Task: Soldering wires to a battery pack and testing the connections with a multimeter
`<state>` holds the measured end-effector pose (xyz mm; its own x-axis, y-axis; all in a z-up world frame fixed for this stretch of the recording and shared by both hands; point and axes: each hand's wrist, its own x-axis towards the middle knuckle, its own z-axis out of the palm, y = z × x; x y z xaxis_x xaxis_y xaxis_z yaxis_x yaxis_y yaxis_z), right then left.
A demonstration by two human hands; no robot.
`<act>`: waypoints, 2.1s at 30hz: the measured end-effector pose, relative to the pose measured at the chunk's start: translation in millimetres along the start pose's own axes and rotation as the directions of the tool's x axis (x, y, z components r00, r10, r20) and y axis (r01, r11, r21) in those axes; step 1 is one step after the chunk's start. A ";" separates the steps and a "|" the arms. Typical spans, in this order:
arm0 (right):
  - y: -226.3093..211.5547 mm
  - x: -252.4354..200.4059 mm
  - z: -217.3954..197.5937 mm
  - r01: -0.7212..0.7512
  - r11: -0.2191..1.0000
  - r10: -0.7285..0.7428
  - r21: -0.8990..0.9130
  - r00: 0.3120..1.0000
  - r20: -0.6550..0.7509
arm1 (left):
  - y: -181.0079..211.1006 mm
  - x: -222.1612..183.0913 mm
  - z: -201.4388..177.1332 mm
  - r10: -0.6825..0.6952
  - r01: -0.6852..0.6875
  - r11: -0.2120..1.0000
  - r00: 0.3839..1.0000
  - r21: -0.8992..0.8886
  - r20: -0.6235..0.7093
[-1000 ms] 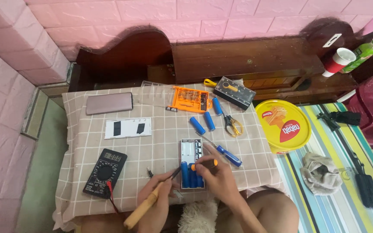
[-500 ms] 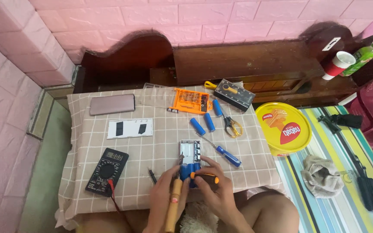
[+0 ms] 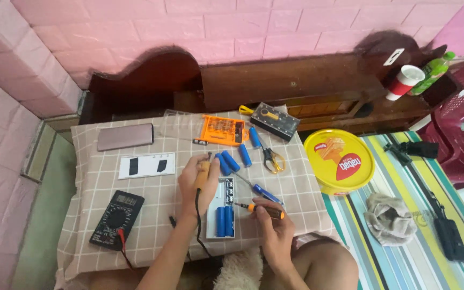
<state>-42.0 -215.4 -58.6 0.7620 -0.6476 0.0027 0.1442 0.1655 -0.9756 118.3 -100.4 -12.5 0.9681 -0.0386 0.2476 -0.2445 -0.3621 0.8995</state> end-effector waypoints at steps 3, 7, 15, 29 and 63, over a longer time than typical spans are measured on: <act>-10.1 -0.4 -1.0 0.051 0.995 -0.046 -0.083 0.997 0.055 | 27.2 -3.3 -22.3 -0.172 0.184 0.981 0.971 -0.062 0.164; -11.0 -1.1 -2.2 0.071 0.997 -0.069 -0.027 0.996 0.061 | 34.4 -19.4 -58.3 -0.102 0.136 0.982 0.965 -0.129 0.240; -21.3 -19.2 4.1 0.626 0.643 -0.341 -0.441 0.750 0.567 | 9.5 -74.4 -135.3 -0.005 -0.040 0.984 0.968 0.171 0.252; -52.1 -85.0 46.4 0.125 0.973 -0.045 -0.196 0.927 0.373 | 58.7 -78.7 -117.1 -0.143 0.141 0.989 0.988 0.040 0.060; -17.4 -48.8 -101.4 0.084 0.995 -0.080 0.052 0.993 -0.085 | -379.6 -192.9 -9.4 -0.847 0.298 0.530 0.241 0.794 0.474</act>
<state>-145.6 -262.1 -64.0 0.6917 -0.7195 0.0617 0.2404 0.1488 -0.9592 23.9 53.3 -398.4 0.4664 -0.1445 -0.8727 0.2030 -0.9428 0.2646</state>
